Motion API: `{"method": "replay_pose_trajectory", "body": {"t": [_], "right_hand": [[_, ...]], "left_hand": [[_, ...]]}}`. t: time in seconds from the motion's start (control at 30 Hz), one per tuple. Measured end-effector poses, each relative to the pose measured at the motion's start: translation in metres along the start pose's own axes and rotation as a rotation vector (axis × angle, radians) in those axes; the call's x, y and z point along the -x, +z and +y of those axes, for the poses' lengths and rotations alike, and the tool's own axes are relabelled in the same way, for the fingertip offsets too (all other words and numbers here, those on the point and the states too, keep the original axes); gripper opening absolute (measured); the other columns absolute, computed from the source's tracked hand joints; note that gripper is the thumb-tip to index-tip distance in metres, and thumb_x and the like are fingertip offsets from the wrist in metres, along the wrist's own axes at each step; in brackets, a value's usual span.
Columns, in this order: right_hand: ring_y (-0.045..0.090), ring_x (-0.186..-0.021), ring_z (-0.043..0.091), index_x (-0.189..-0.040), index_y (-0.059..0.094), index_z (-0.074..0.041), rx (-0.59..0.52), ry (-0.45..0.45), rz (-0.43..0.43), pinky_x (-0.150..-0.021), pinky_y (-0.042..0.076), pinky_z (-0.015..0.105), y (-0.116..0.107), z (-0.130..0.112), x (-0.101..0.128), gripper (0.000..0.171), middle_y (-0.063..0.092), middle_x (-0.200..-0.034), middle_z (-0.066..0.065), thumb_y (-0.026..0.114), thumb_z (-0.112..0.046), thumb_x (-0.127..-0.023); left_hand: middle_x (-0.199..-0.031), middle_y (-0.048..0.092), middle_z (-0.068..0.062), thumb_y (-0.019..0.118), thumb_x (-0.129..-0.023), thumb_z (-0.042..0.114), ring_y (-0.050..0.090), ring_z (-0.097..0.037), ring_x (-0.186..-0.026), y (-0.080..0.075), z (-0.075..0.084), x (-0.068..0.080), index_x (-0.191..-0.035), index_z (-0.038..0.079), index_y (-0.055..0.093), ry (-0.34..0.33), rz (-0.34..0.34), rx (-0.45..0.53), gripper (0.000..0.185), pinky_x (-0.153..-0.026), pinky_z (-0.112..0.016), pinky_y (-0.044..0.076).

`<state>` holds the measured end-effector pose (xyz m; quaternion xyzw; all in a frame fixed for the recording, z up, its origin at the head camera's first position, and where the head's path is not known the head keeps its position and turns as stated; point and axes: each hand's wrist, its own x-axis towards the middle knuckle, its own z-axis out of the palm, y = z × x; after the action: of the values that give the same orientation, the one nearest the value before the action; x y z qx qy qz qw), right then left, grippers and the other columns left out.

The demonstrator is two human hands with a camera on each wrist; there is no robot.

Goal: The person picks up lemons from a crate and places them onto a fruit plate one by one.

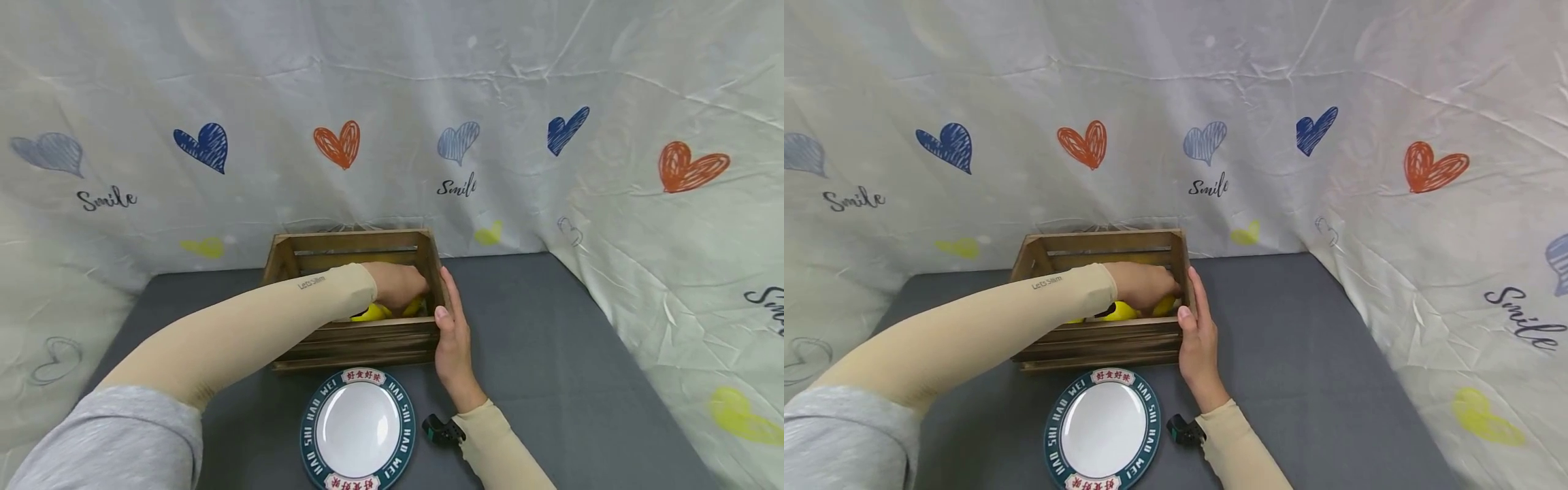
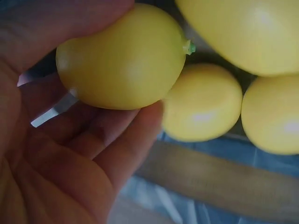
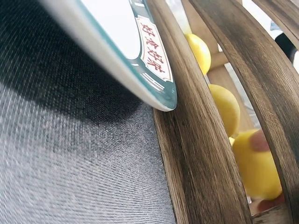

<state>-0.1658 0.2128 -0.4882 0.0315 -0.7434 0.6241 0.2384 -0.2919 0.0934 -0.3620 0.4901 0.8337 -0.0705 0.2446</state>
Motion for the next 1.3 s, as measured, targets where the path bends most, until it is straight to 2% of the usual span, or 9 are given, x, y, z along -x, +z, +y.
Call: {"method": "replay_pose_trajectory", "body": {"t": [0.13, 0.3, 0.4, 0.53, 0.67, 0.73, 0.93, 1.13, 1.3], "right_hand": [[0.032, -0.162, 0.020, -0.169, 0.033, -0.044, -0.027, 0.007, -0.001, -0.130, 0.021, 0.067, 0.002, 0.000, 0.000, 0.068, 0.033, -0.176, -0.013, 0.040, -0.040, -0.101], [0.032, -0.162, 0.022, -0.168, 0.034, -0.045, -0.044, 0.024, 0.004, -0.128, 0.020, 0.070, 0.001, -0.001, 0.000, 0.068, 0.032, -0.176, -0.014, 0.041, -0.039, -0.101], [0.030, -0.163, 0.022, -0.169, 0.033, -0.044, -0.038, 0.025, 0.005, -0.127, 0.019, 0.072, 0.000, 0.001, 0.001, 0.069, 0.031, -0.177, -0.014, 0.040, -0.039, -0.101], [0.024, -0.165, 0.022, -0.170, 0.032, -0.042, -0.039, 0.009, 0.002, -0.126, 0.018, 0.075, -0.002, 0.004, 0.001, 0.070, 0.028, -0.178, -0.013, 0.039, -0.038, -0.100], [0.022, -0.166, 0.021, -0.170, 0.031, -0.041, -0.035, -0.001, 0.000, -0.128, 0.015, 0.075, -0.003, 0.005, 0.002, 0.070, 0.026, -0.179, -0.013, 0.039, -0.037, -0.101], [0.022, -0.166, 0.020, -0.170, 0.032, -0.042, -0.037, 0.001, 0.003, -0.128, 0.016, 0.072, -0.003, 0.006, 0.002, 0.070, 0.027, -0.178, -0.014, 0.039, -0.036, -0.100], [0.023, -0.165, 0.018, -0.169, 0.034, -0.041, -0.066, -0.009, 0.016, -0.125, 0.019, 0.067, -0.002, 0.006, 0.002, 0.070, 0.028, -0.179, -0.012, 0.039, -0.036, -0.100], [0.022, -0.163, 0.018, -0.169, 0.034, -0.039, -0.095, -0.019, 0.014, -0.126, 0.014, 0.066, 0.001, 0.006, 0.001, 0.068, 0.028, -0.178, -0.014, 0.039, -0.037, -0.102], [0.021, -0.164, 0.020, -0.169, 0.035, -0.039, -0.108, -0.025, 0.012, -0.128, 0.012, 0.068, 0.005, 0.003, 0.000, 0.067, 0.028, -0.178, -0.014, 0.039, -0.037, -0.103]], "left_hand": [[-0.112, 0.072, -0.004, 0.080, -0.093, 0.003, 0.068, -0.020, -0.087, -0.007, -0.001, 0.019, -0.144, 0.013, 0.067, -0.024, 0.056, 0.082, 0.053, -0.067, -0.027, 0.061], [-0.137, 0.068, -0.005, 0.083, -0.088, 0.008, 0.061, -0.021, -0.110, -0.017, -0.002, 0.050, -0.152, 0.016, 0.063, -0.044, 0.186, 0.063, 0.067, -0.090, -0.032, 0.062], [-0.145, 0.065, -0.007, 0.084, -0.089, 0.009, 0.060, -0.023, -0.117, -0.021, -0.002, 0.072, -0.155, 0.017, 0.060, -0.059, 0.228, 0.072, 0.071, -0.102, -0.038, 0.060], [-0.151, 0.061, -0.009, 0.085, -0.090, 0.009, 0.061, -0.025, -0.122, -0.021, -0.003, 0.101, -0.158, 0.017, 0.057, -0.086, 0.264, 0.091, 0.074, -0.109, -0.043, 0.058], [-0.146, 0.062, -0.007, 0.086, -0.087, 0.009, 0.062, -0.025, -0.117, -0.014, -0.002, 0.129, -0.157, 0.019, 0.058, -0.133, 0.301, 0.110, 0.076, -0.105, -0.043, 0.059], [-0.142, 0.064, -0.007, 0.089, -0.086, 0.011, 0.062, -0.024, -0.114, -0.010, -0.001, 0.142, -0.156, 0.019, 0.060, -0.134, 0.314, 0.115, 0.076, -0.104, -0.042, 0.060], [-0.137, 0.065, -0.008, 0.090, -0.086, 0.011, 0.060, -0.023, -0.112, 0.005, 0.013, 0.175, -0.152, 0.017, 0.063, -0.083, 0.322, 0.105, 0.072, -0.104, -0.039, 0.060], [-0.143, 0.063, -0.007, 0.089, -0.085, 0.006, 0.060, -0.024, -0.121, 0.014, 0.031, 0.202, -0.151, 0.021, 0.064, -0.035, 0.303, 0.121, 0.073, -0.106, -0.041, 0.060], [-0.147, 0.061, -0.004, 0.086, -0.087, 0.005, 0.058, -0.022, -0.126, 0.028, 0.043, 0.215, -0.153, 0.023, 0.062, -0.021, 0.236, 0.077, 0.072, -0.106, -0.038, 0.058]]}}
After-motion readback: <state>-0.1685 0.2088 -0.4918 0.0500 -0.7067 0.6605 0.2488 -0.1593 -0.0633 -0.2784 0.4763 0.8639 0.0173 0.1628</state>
